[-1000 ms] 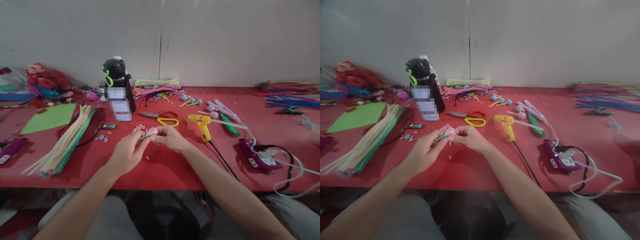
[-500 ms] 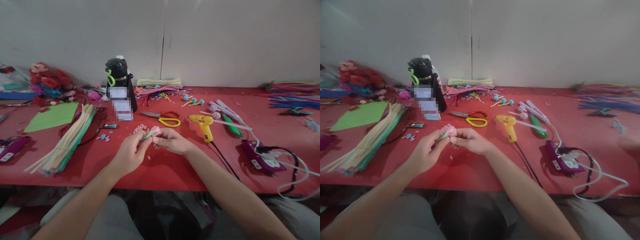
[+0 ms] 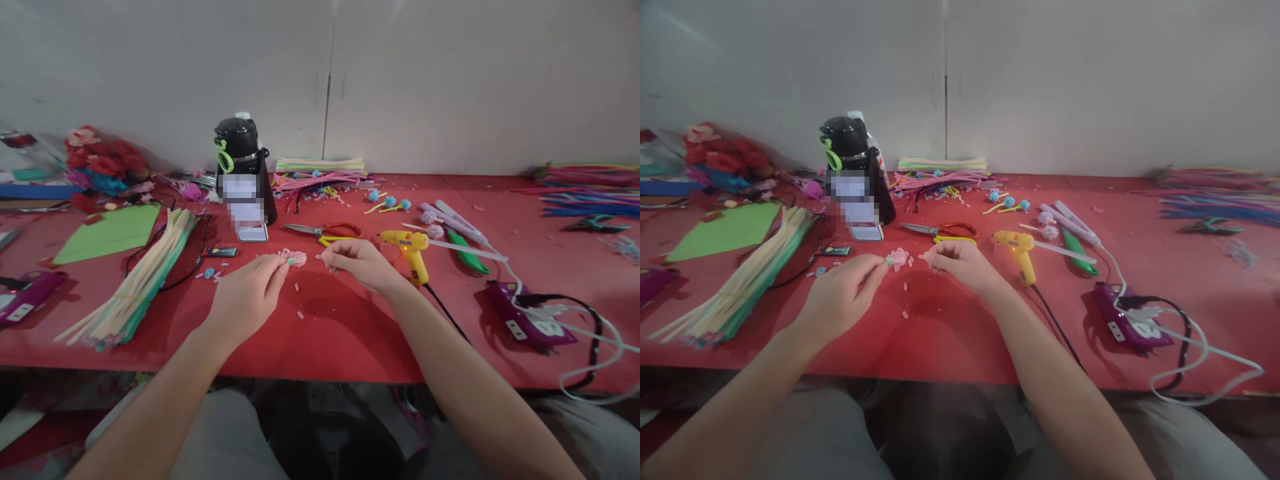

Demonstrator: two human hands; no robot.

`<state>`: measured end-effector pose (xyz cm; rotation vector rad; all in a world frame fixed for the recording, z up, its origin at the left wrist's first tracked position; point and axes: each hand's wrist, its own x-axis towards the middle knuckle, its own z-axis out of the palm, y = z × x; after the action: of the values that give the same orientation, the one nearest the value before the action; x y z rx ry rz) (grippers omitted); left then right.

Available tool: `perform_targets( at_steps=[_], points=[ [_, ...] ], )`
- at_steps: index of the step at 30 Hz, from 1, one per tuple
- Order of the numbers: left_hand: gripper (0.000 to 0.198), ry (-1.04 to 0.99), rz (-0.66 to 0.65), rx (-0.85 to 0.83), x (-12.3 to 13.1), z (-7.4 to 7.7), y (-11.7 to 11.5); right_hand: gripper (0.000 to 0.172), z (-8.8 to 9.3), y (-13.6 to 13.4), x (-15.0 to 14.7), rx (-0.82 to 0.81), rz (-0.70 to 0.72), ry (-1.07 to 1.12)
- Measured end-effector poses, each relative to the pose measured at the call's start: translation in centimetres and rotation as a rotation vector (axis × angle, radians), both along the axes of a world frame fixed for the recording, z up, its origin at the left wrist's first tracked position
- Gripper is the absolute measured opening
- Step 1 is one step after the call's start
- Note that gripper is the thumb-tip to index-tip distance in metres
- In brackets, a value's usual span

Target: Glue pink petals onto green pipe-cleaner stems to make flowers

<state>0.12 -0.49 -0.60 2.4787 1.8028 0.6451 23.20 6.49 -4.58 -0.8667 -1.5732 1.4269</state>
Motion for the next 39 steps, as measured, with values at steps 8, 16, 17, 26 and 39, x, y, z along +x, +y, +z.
perform_targets(
  at_steps=[8, 16, 17, 26, 39],
  points=[
    [0.024, 0.124, 0.003, 0.100, 0.4, -0.6, 0.3, 0.032, 1.4, -1.3, -0.9, 0.056, 0.068, -0.008],
    [0.028, 0.163, 0.007, 0.141, 0.7, -0.9, 0.0, 0.035, 1.2, -1.6, -1.7, 0.126, -0.013, -0.086],
    [0.028, 0.160, 0.003, 0.146, 0.7, -0.9, 0.1, 0.034, 1.2, -1.6, -1.8, 0.135, -0.017, -0.092],
    [0.027, 0.156, -0.014, 0.165, 1.0, -0.9, 0.1, 0.033, 1.0, -1.7, -2.0, 0.164, -0.038, -0.189],
    [0.031, 0.044, -0.033, 0.045, 0.9, -0.5, 0.2, 0.032, 0.8, -1.8, -2.1, 0.192, -0.099, -0.232]
  ],
)
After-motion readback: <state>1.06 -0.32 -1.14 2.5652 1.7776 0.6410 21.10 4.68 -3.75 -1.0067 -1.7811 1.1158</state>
